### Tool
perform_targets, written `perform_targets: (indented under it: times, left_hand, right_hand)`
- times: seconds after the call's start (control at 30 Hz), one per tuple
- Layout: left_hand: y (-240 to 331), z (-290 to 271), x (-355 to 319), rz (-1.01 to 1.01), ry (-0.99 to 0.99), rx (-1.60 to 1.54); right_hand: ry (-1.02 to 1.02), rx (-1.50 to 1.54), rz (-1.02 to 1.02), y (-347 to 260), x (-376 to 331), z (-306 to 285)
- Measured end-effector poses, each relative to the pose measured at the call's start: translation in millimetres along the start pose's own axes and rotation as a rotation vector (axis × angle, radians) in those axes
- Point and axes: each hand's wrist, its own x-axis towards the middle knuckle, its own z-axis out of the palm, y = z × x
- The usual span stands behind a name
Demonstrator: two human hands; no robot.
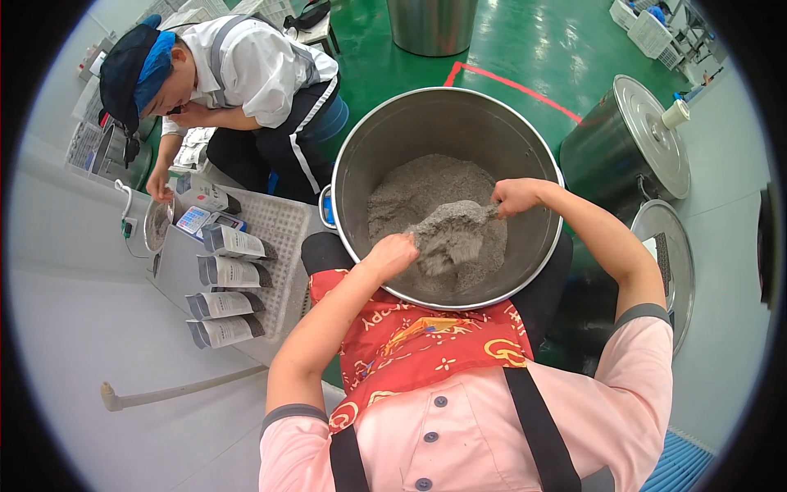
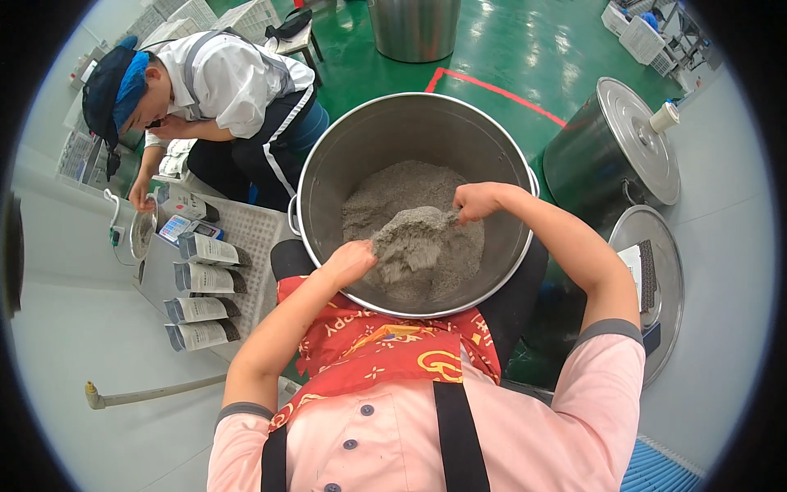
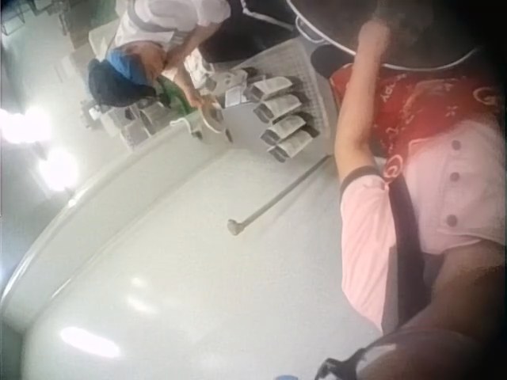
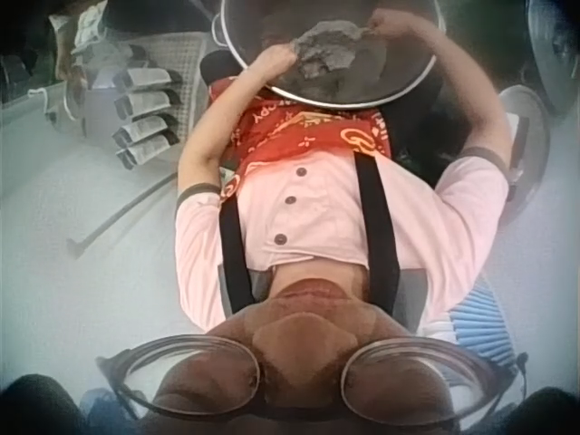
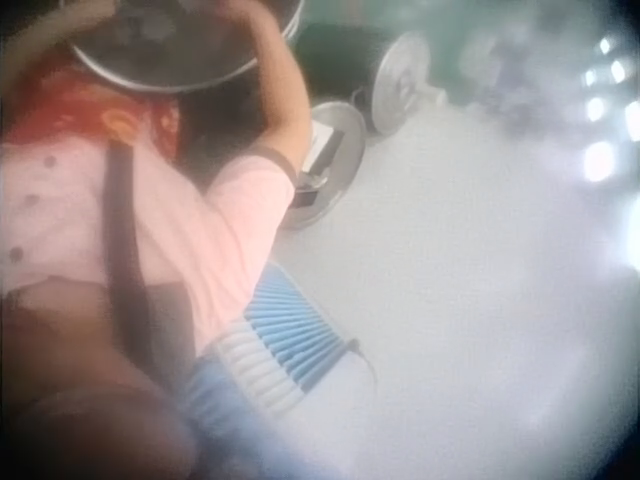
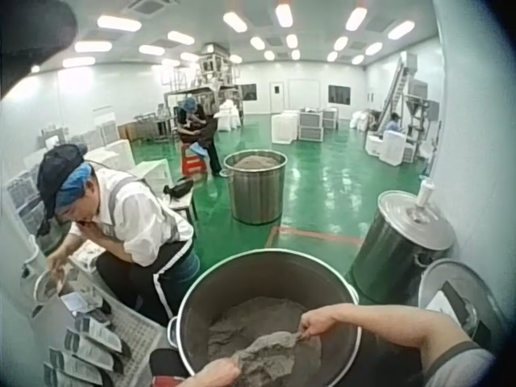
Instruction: Packaging a gray powder from a large bin into individual pouches using a scoop and scale.
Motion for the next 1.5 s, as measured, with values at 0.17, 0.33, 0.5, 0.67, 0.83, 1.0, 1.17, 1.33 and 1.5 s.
perform_targets:
  times: [0.17,0.33,0.5,0.67,0.83,1.0,1.17,1.33,1.5]
  left_hand:
    - [4,-2,2,0.013,0.058,-0.005]
    - [3,1,4,-0.050,0.066,-0.054]
    - [6,-3,8,-0.021,0.103,-0.058]
    - [4,0,10,-0.032,0.171,-0.086]
    - [10,-5,9,-0.080,0.137,-0.163]
    - [8,3,9,-0.134,0.114,-0.153]
    - [9,9,9,-0.164,0.092,-0.184]
    - [5,19,2,-0.210,0.044,-0.223]
    - [4,16,-6,-0.185,0.022,-0.128]
  right_hand:
    - [0.178,-0.326,-0.066,-32,-5,-10]
    - [0.246,-0.712,-0.013,-81,-13,-13]
    - [0.306,-0.804,-0.015,-103,-14,-11]
    - [0.320,-0.852,-0.020,-128,-9,-9]
    - [0.260,-0.885,0.010,-145,2,2]
    - [0.262,-0.895,-0.003,-165,-8,5]
    - [0.355,-0.813,0.081,-161,-45,-27]
    - [0.446,-0.722,0.194,-96,-29,-19]
    - [0.310,-0.702,0.306,-8,35,40]
